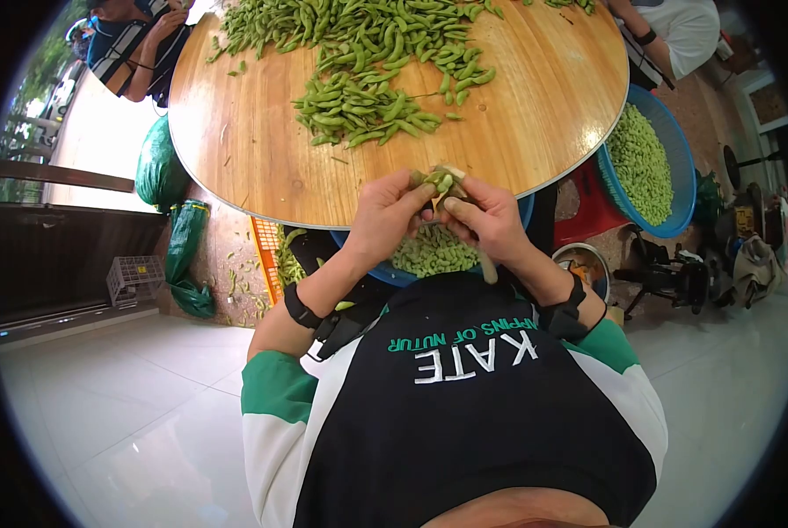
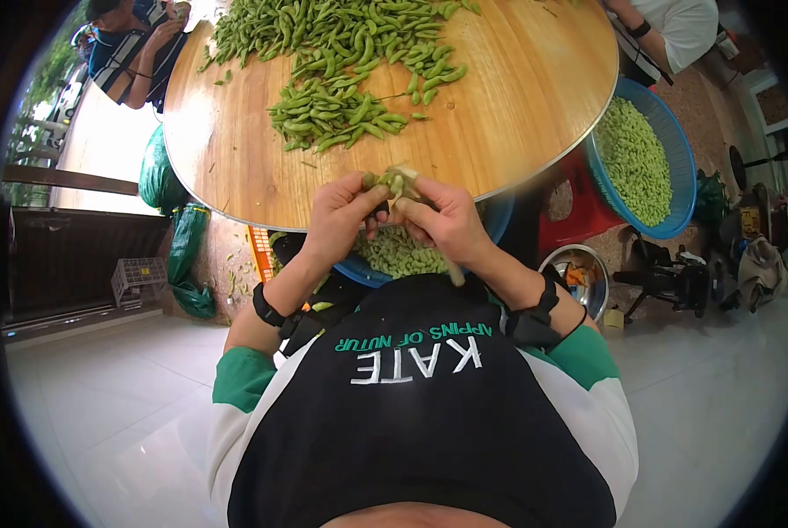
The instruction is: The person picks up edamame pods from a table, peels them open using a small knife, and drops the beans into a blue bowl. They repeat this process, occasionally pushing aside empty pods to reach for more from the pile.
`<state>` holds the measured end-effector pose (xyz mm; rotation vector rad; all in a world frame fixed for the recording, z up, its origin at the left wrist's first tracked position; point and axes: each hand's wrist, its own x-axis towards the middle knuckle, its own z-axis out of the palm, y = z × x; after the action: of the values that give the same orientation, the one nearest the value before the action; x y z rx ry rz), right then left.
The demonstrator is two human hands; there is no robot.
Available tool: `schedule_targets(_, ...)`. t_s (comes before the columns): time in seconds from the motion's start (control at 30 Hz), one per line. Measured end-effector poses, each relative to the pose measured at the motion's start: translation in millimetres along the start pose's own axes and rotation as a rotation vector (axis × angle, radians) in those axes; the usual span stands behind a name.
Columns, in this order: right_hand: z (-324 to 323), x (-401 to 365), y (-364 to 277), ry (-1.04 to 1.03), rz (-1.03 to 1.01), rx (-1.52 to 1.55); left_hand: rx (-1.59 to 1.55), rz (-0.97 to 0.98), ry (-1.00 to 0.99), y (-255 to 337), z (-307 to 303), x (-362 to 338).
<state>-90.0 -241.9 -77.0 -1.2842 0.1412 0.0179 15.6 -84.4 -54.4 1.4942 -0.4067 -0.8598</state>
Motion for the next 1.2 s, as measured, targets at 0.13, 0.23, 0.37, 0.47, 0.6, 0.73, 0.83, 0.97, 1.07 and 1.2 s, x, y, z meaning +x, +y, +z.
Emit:
schedule_targets(0.13,10,2,0,0.264,-0.444,-0.468,0.262,0.087,0.055,-1,9,-7)
schedule_targets(0.23,4,5,3,0.252,-0.553,-0.709,0.373,0.182,0.097,-7,10,-8)
schedule_targets(0.37,4,5,5,0.257,-0.655,-0.835,0.637,0.285,0.088,1,12,-21)
schedule_targets(0.47,4,0,6,0.203,-0.54,-0.774,0.879,0.341,-0.006,10,-2,-39)
schedule_targets(0.6,-13,-3,-1,-0.174,-0.453,-0.72,1.434,0.116,-0.202,40,-61,-82)
schedule_targets(0.73,-6,-7,5,-0.335,-0.514,-0.779,1.543,0.185,-0.111,56,-84,-86)
schedule_targets(0.83,-1,-6,4,-0.344,-0.465,-0.768,1.169,0.38,0.124,48,-77,-37)
schedule_targets(0.97,0,-6,3,-0.308,-0.328,-0.685,1.27,0.627,0.306,2,-75,35)
schedule_targets(1.07,-2,-11,-8,-0.232,-0.103,-0.425,1.262,0.55,0.354,-1,-75,48)
schedule_targets(1.2,-4,-3,-3,-0.145,0.108,0.095,1.191,0.538,0.315,-1,-71,46)
